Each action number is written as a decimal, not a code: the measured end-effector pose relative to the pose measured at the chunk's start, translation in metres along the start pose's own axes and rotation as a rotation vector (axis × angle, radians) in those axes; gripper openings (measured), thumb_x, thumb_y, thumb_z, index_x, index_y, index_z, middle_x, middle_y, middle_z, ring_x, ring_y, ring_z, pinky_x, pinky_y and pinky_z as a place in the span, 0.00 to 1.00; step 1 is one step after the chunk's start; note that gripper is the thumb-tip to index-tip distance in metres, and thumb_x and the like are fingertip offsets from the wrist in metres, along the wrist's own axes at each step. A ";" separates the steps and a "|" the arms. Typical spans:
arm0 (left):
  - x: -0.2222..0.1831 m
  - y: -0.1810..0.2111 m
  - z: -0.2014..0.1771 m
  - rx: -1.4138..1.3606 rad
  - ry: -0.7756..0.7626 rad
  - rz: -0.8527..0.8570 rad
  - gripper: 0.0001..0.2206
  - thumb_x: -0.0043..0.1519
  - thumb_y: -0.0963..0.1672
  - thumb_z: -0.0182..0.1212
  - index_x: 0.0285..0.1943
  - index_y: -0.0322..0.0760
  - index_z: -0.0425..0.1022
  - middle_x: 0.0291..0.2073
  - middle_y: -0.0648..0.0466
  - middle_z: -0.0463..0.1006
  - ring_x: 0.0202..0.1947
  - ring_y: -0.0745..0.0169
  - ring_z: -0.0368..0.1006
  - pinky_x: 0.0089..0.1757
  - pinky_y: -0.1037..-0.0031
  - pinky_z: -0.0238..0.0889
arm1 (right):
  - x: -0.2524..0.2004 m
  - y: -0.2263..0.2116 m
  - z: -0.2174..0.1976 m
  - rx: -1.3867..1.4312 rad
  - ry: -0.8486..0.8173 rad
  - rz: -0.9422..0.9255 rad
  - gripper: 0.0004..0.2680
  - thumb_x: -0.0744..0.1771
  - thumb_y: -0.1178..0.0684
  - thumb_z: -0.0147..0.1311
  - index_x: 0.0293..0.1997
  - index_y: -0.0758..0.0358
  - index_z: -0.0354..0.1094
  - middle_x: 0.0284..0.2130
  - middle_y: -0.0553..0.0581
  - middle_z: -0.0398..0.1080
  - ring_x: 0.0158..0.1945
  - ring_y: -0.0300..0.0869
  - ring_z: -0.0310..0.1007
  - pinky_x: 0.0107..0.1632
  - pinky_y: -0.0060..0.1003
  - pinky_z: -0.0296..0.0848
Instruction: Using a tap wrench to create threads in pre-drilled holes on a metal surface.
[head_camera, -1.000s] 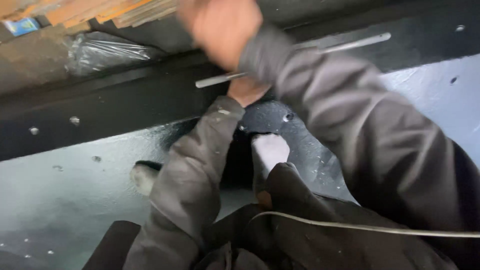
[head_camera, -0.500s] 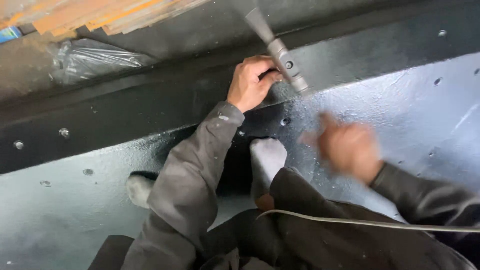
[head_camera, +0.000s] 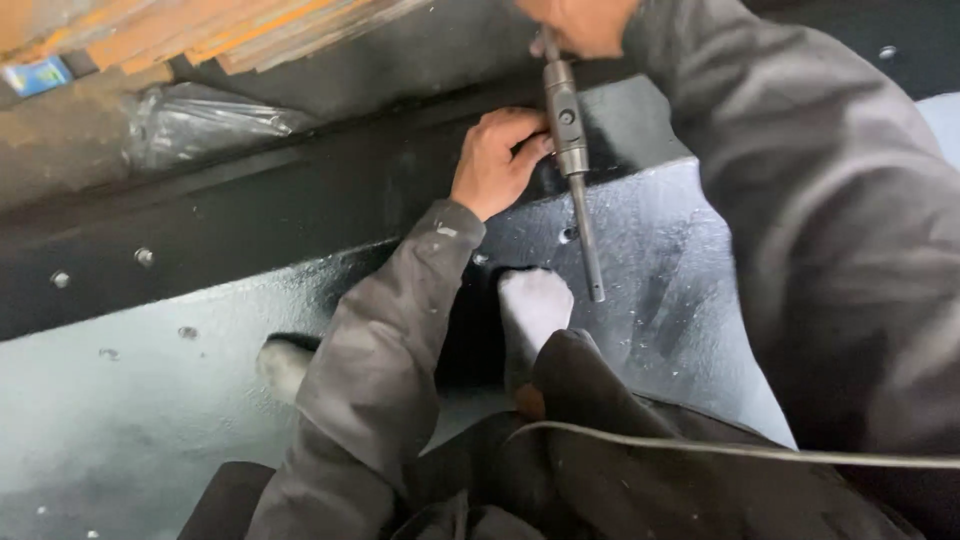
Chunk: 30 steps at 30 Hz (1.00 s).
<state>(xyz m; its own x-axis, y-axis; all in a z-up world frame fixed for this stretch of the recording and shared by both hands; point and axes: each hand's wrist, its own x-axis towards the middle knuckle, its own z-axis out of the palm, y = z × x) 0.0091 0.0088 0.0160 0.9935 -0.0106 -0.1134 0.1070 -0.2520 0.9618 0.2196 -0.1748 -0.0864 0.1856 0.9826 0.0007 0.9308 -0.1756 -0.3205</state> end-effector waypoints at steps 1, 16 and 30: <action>0.002 0.003 -0.003 -0.014 0.021 0.009 0.06 0.63 0.43 0.68 0.46 0.37 0.81 0.42 0.49 0.84 0.46 0.45 0.78 0.50 0.61 0.69 | 0.005 0.025 0.052 0.072 0.012 -0.015 0.09 0.71 0.50 0.61 0.51 0.61 0.68 0.30 0.57 0.69 0.32 0.45 0.72 0.34 0.39 0.69; -0.003 -0.010 -0.003 -0.095 0.006 -0.024 0.17 0.58 0.47 0.73 0.51 0.35 0.80 0.45 0.46 0.82 0.42 0.52 0.82 0.43 0.68 0.74 | -0.089 -0.122 -0.168 -0.267 -0.004 0.471 0.15 0.76 0.43 0.47 0.36 0.61 0.65 0.32 0.57 0.68 0.37 0.49 0.71 0.41 0.43 0.72; -0.028 0.046 0.011 -0.169 0.231 -0.118 0.07 0.65 0.40 0.62 0.49 0.31 0.75 0.39 0.48 0.80 0.41 0.56 0.78 0.42 0.69 0.72 | -0.049 -0.167 -0.205 -0.173 -0.008 0.355 0.09 0.70 0.54 0.54 0.56 0.59 0.71 0.28 0.54 0.69 0.27 0.42 0.67 0.29 0.37 0.65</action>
<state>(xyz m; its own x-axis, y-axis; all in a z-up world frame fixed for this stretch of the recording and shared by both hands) -0.0141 -0.0127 0.0607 0.9544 0.2338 -0.1858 0.2079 -0.0733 0.9754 0.1192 -0.2055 0.1614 0.5036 0.8594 -0.0888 0.8487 -0.5113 -0.1351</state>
